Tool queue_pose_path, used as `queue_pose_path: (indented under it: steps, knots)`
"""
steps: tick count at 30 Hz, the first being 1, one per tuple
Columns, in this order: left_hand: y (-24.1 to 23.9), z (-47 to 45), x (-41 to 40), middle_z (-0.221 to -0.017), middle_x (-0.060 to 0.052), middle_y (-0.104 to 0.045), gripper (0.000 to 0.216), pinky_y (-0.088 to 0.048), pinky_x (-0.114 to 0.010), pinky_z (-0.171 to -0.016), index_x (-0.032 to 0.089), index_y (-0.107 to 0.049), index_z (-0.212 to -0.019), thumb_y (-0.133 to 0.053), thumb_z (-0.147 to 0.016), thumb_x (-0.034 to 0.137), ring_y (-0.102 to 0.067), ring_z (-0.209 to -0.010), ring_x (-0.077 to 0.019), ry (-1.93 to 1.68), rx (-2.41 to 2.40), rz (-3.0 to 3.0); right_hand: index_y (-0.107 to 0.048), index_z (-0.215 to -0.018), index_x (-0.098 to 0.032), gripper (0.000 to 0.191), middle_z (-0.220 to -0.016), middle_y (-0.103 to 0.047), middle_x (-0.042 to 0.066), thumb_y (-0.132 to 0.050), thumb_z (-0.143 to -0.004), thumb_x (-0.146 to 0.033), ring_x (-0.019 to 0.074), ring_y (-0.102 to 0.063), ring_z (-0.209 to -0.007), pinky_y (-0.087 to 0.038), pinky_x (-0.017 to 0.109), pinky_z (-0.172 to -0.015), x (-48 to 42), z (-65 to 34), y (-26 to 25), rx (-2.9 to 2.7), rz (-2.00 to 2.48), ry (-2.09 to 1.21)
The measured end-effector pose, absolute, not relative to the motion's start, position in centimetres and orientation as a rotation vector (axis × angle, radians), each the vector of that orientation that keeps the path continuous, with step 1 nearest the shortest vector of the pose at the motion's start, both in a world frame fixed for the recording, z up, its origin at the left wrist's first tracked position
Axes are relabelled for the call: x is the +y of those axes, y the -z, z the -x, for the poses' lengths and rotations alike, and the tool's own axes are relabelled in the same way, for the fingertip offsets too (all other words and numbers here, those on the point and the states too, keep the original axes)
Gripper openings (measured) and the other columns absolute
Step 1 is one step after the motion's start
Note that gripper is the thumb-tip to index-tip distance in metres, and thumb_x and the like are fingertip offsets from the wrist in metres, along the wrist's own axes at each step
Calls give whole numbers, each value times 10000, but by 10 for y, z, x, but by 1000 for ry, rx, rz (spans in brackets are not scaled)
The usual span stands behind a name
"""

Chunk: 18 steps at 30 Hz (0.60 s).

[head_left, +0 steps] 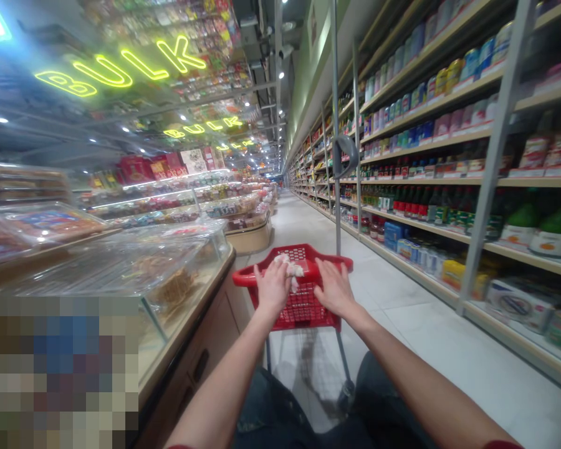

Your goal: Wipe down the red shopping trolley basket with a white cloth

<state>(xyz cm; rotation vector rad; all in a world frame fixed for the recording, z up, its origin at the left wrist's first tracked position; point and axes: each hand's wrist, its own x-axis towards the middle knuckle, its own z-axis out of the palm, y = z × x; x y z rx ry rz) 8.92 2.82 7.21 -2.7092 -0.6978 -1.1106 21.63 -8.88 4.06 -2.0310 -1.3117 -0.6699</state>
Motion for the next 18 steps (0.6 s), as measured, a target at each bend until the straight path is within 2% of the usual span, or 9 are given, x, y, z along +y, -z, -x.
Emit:
queue_pose_path:
  steps: [5, 10, 14, 18]
  knots:
    - [-69, -114, -1, -1302, -43, -484, 338, -95, -597, -1043, 270, -512, -1160, -427, -834, 249, -413, -1208, -218, 1059, -517, 2759, -325, -1314, -80, 631, -1267, -483, 144, -412, -693, -149, 243, -380, -1196, -154, 511, -1035, -90, -219, -38, -1329, 2025, 712]
    - [-79, -82, 32, -1274, -36, -514, 349, -112, -576, -1045, 294, -519, -1147, -418, -828, 199, -458, -1165, -206, 1078, -790, 2697, -316, -1325, -90, 636, -1279, -474, 140, -392, -694, -126, 238, -369, -1210, -151, 508, -1042, -90, -224, -31, -1348, 1988, 752]
    - [-90, -61, 56, -1259, -58, -525, 353, -102, -573, -1047, 263, -523, -1154, -376, -846, 171, -444, -1177, -223, 1080, -926, 2580, -329, -1325, -108, 633, -1279, -477, 128, -399, -696, -134, 244, -367, -1211, -140, 516, -1043, -89, -221, -30, -1327, 1963, 760]
    - [-85, -81, 27, -1276, -63, -509, 365, -119, -544, -1061, 245, -496, -1190, -386, -847, 185, -440, -1184, -215, 1039, -751, 2676, -361, -1304, -103, 602, -1276, -479, 130, -400, -704, -138, 244, -360, -1216, -139, 509, -1043, -89, -216, -30, -1325, 1962, 772]
